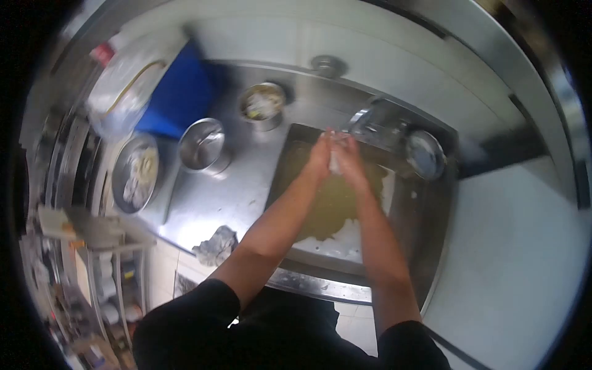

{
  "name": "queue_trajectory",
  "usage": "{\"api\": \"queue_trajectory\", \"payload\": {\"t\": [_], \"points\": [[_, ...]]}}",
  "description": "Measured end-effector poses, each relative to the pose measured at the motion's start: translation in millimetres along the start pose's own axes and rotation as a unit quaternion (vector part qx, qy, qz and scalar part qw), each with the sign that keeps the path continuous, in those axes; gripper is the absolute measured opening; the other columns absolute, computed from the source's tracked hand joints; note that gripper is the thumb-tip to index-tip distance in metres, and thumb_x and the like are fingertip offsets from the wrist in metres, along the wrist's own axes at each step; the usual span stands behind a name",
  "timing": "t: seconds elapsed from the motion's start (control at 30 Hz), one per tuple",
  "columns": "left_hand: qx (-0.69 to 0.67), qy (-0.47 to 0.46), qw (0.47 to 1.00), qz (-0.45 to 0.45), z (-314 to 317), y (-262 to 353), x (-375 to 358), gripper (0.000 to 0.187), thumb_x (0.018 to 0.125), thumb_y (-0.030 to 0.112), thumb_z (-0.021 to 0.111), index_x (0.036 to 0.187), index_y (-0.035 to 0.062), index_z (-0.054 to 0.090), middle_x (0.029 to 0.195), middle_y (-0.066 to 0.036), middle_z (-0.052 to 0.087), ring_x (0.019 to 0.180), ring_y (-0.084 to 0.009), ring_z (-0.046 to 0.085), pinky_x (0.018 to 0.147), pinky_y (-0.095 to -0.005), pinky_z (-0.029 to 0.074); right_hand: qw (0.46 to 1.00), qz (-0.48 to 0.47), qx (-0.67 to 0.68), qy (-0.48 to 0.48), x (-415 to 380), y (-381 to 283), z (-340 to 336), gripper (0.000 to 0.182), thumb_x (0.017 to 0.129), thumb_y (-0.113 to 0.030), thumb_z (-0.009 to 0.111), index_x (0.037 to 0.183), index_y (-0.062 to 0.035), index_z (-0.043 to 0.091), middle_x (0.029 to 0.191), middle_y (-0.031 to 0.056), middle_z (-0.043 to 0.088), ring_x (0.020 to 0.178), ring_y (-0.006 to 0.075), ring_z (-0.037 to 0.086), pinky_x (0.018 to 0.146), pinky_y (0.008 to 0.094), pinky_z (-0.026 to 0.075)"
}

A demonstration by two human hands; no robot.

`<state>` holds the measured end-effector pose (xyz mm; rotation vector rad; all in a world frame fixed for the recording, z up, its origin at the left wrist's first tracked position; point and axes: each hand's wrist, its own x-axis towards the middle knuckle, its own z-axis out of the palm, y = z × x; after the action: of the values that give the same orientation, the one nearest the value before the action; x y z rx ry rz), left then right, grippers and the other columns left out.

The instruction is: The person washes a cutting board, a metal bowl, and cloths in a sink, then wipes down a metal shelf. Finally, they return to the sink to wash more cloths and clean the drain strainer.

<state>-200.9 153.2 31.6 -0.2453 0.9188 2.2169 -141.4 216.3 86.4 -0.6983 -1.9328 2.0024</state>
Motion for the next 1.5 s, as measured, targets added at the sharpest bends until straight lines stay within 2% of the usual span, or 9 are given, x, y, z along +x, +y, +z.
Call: {"api": "queue_trajectory", "payload": {"t": [0.13, 0.23, 0.37, 0.57, 0.7, 1.07, 1.2, 1.33, 1.5], "points": [[0.179, 0.039, 0.968, 0.174, -10.1, -45.0, 33.8, 0.043, 0.103, 0.037, 0.052, 0.122, -0.0006, 0.062, 0.116, -0.013, 0.065, 0.105, -0.0234, 0.063, 0.089, -0.0407, 0.051, 0.969, -0.099, -0.182, 0.138, 10.1, 24.2, -6.9, 0.032, 0.094, -0.029, 0.062, 0.112, -0.0035, 0.067, 0.098, 0.0232, 0.07, 0.092, 0.0376, 0.068, 0.085, 0.0433, 0.052], [0.225, 0.085, 0.969, 0.049, 13.2, -13.7, -18.9, 0.04, 0.104, 0.033, 0.05, 0.131, 0.0033, 0.058, 0.119, -0.01, 0.065, 0.106, -0.0208, 0.062, 0.092, -0.0378, 0.05, 0.98, -0.118, -0.153, 0.049, 23.5, 44.2, -20.1, 0.042, 0.097, -0.041, 0.06, 0.1, -0.0006, 0.071, 0.097, 0.0262, 0.069, 0.088, 0.0378, 0.067, 0.08, 0.0446, 0.052], [0.295, 0.123, 0.946, 0.063, 40.9, -4.4, -49.9, 0.04, 0.104, 0.031, 0.049, 0.131, 0.0016, 0.057, 0.121, -0.011, 0.064, 0.108, -0.0213, 0.062, 0.094, -0.0354, 0.049, 0.964, 0.241, 0.053, 0.104, 45.8, 42.4, -20.7, 0.042, 0.106, -0.039, 0.049, 0.101, -0.0033, 0.069, 0.095, 0.0084, 0.07, 0.085, 0.0197, 0.064, 0.073, 0.0363, 0.052], [0.118, 0.009, 0.985, 0.124, 8.6, 2.9, -8.0, 0.044, 0.107, 0.036, 0.041, 0.137, 0.0059, 0.052, 0.124, -0.01, 0.062, 0.108, -0.0248, 0.06, 0.098, -0.0375, 0.047, 0.924, 0.121, 0.36, 0.047, 32.3, 65.4, 14.6, 0.048, 0.104, -0.042, 0.053, 0.13, -0.0025, 0.06, 0.121, 0.0102, 0.065, 0.107, 0.0195, 0.062, 0.093, 0.0339, 0.049], [0.171, 0.082, 0.975, 0.118, 19.6, 4.2, -19.9, 0.055, 0.107, 0.049, 0.035, 0.142, 0.0094, 0.051, 0.138, -0.013, 0.056, 0.123, -0.0266, 0.053, 0.104, -0.0413, 0.043, 0.977, -0.038, 0.206, 0.045, -5.3, 18.0, 29.4, 0.047, 0.1, -0.037, 0.062, 0.13, -0.0006, 0.059, 0.125, 0.0083, 0.063, 0.116, 0.0187, 0.058, 0.103, 0.0349, 0.043], [0.054, 0.055, 0.989, -0.129, 10.1, -1.6, -35.8, 0.067, 0.104, 0.061, 0.034, 0.141, 0.0077, 0.051, 0.132, -0.016, 0.06, 0.124, -0.0277, 0.055, 0.103, -0.0407, 0.044, 0.988, -0.042, 0.003, 0.147, 16.3, 55.2, 21.3, 0.04, 0.1, -0.034, 0.062, 0.12, 0.0006, 0.063, 0.112, 0.0108, 0.067, 0.102, 0.0209, 0.062, 0.089, 0.034, 0.05], [0.095, 0.065, 0.988, -0.102, -37.0, -59.8, -21.8, 0.07, 0.101, 0.063, 0.033, 0.137, 0.0068, 0.055, 0.121, -0.016, 0.066, 0.102, -0.0287, 0.064, 0.087, -0.0453, 0.053, 0.986, -0.055, 0.043, 0.149, 17.3, 109.4, 0.8, 0.049, 0.101, -0.042, 0.058, 0.12, 0.0025, 0.062, 0.108, 0.0105, 0.065, 0.097, 0.0216, 0.062, 0.086, 0.0349, 0.051], [0.209, 0.148, 0.967, 0.008, -63.4, -73.4, -74.9, 0.053, 0.103, 0.043, 0.044, 0.143, 0.0091, 0.052, 0.119, -0.017, 0.067, 0.106, -0.0346, 0.065, 0.091, -0.0453, 0.054, 0.968, 0.227, 0.077, 0.069, -39.8, 75.3, 27.0, 0.061, 0.103, -0.053, 0.048, 0.13, 0.0006, 0.059, 0.116, 0.0098, 0.062, 0.101, 0.0218, 0.06, 0.086, 0.038, 0.052], [0.32, 0.238, 0.917, 0.014, -95.4, 21.8, -180.0, 0.066, 0.099, 0.058, 0.051, 0.131, 0.0009, 0.056, 0.112, -0.019, 0.069, 0.1, -0.0264, 0.067, 0.083, -0.0441, 0.054, 0.983, 0.095, -0.049, -0.148, -100.0, 82.5, 87.8, 0.063, 0.106, -0.052, 0.038, 0.142, -0.0018, 0.05, 0.141, 0.016, 0.051, 0.126, 0.0295, 0.05, 0.104, 0.0408, 0.042]]}}
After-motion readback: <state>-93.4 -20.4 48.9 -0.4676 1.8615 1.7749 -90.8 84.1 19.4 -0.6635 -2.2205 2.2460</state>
